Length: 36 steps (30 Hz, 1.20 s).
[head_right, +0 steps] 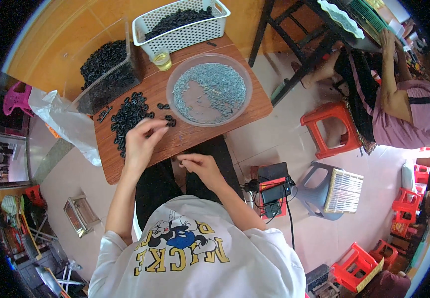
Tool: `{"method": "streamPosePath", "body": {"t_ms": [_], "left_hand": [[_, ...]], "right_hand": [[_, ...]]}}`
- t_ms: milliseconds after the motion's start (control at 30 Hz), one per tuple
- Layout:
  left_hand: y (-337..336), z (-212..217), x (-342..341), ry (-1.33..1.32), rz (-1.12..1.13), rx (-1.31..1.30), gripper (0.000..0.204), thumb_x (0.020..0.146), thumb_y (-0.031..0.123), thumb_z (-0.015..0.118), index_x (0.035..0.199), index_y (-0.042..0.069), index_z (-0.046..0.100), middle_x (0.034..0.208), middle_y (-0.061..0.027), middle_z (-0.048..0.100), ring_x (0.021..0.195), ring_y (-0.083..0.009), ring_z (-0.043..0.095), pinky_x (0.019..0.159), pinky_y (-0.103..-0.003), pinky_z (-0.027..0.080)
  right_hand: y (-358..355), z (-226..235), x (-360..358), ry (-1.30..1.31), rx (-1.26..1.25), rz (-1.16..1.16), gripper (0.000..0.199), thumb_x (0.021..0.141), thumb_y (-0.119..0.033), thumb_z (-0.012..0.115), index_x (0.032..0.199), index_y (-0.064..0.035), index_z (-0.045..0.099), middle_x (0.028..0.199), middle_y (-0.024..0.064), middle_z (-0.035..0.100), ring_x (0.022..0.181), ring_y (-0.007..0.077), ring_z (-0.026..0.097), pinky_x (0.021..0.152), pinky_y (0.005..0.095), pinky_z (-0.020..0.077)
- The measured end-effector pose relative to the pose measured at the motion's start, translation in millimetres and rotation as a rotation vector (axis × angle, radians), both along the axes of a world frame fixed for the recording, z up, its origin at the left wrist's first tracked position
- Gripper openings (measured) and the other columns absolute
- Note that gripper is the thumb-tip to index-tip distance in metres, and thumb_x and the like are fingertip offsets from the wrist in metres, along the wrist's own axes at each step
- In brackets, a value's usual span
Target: The person assembles small rubber components by hand on a work table.
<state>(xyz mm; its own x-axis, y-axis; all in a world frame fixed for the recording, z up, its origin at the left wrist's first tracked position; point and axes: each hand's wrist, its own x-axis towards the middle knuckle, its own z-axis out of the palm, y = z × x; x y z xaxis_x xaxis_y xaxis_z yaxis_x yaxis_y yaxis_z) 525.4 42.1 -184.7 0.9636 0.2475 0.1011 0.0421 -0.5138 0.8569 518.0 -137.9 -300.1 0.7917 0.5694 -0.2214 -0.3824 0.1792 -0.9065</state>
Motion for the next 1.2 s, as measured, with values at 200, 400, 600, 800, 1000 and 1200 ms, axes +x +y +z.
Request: {"method": "streamPosePath", "body": {"t_ms": [200, 400, 600, 800, 1000, 1200], "left_hand": [[-21.7, -23.4, 85.2, -0.118, -0.394, 0.344, 0.014, 0.077, 0.003, 0.064, 0.091, 0.000, 0.065, 0.086, -0.0143, 0.062, 0.081, -0.0322, 0.060, 0.071, -0.036, 0.048], [-47.7, -34.4, 106.5, -0.040, -0.623, 0.338, 0.013, 0.076, 0.003, 0.064, 0.088, -0.002, 0.066, 0.088, -0.0159, 0.064, 0.084, -0.0334, 0.062, 0.072, -0.038, 0.049], [-58.9, -46.8, 112.1, 0.147, -0.530, 0.292, 0.015, 0.076, 0.004, 0.067, 0.090, -0.003, 0.067, 0.084, -0.0176, 0.066, 0.077, -0.0268, 0.065, 0.067, -0.035, 0.050], [-61.9, -47.2, 114.1, 0.246, -0.519, 0.244, 0.015, 0.077, 0.003, 0.065, 0.091, -0.003, 0.067, 0.085, -0.0174, 0.067, 0.078, -0.0249, 0.066, 0.067, -0.034, 0.051], [-57.0, -51.0, 113.7, 0.167, -0.511, 0.207, 0.014, 0.079, 0.000, 0.061, 0.091, -0.005, 0.067, 0.086, -0.0199, 0.067, 0.082, -0.0300, 0.066, 0.071, -0.035, 0.051], [-60.5, -48.1, 114.8, 0.216, -0.527, 0.266, 0.015, 0.078, 0.000, 0.063, 0.093, -0.003, 0.067, 0.093, -0.0176, 0.066, 0.085, -0.0281, 0.065, 0.073, -0.034, 0.051]], "right_hand": [[-25.5, -30.8, -5.4, 0.272, 0.244, 0.012, 0.015, 0.089, -0.003, 0.056, 0.101, 0.0013, 0.064, 0.092, 0.0135, 0.066, 0.072, 0.0111, 0.057, 0.068, 0.0233, 0.0484], [-24.2, -38.0, 2.0, 0.314, 0.402, -0.002, 0.015, 0.090, -0.004, 0.054, 0.102, 0.0008, 0.061, 0.098, 0.0142, 0.066, 0.071, 0.0117, 0.055, 0.066, 0.0229, 0.0477], [-20.2, -39.5, 5.7, 0.287, 0.339, 0.063, 0.014, 0.090, -0.004, 0.052, 0.100, 0.0003, 0.062, 0.099, 0.0139, 0.066, 0.073, 0.0117, 0.055, 0.069, 0.0238, 0.0479], [-20.0, -42.2, 5.8, 0.274, 0.320, 0.061, 0.014, 0.090, -0.003, 0.052, 0.099, -0.0004, 0.062, 0.100, 0.0130, 0.066, 0.073, 0.0112, 0.055, 0.069, 0.0237, 0.0477], [-20.1, -44.6, 2.8, 0.207, 0.297, 0.035, 0.012, 0.090, -0.008, 0.056, 0.097, -0.0018, 0.064, 0.087, 0.0032, 0.062, 0.072, 0.0084, 0.052, 0.068, 0.0206, 0.0449], [-19.8, -41.5, 2.5, 0.198, 0.211, 0.047, 0.014, 0.089, -0.010, 0.059, 0.098, -0.0022, 0.065, 0.083, -0.0006, 0.060, 0.073, 0.0066, 0.050, 0.067, 0.0198, 0.0436]]}}
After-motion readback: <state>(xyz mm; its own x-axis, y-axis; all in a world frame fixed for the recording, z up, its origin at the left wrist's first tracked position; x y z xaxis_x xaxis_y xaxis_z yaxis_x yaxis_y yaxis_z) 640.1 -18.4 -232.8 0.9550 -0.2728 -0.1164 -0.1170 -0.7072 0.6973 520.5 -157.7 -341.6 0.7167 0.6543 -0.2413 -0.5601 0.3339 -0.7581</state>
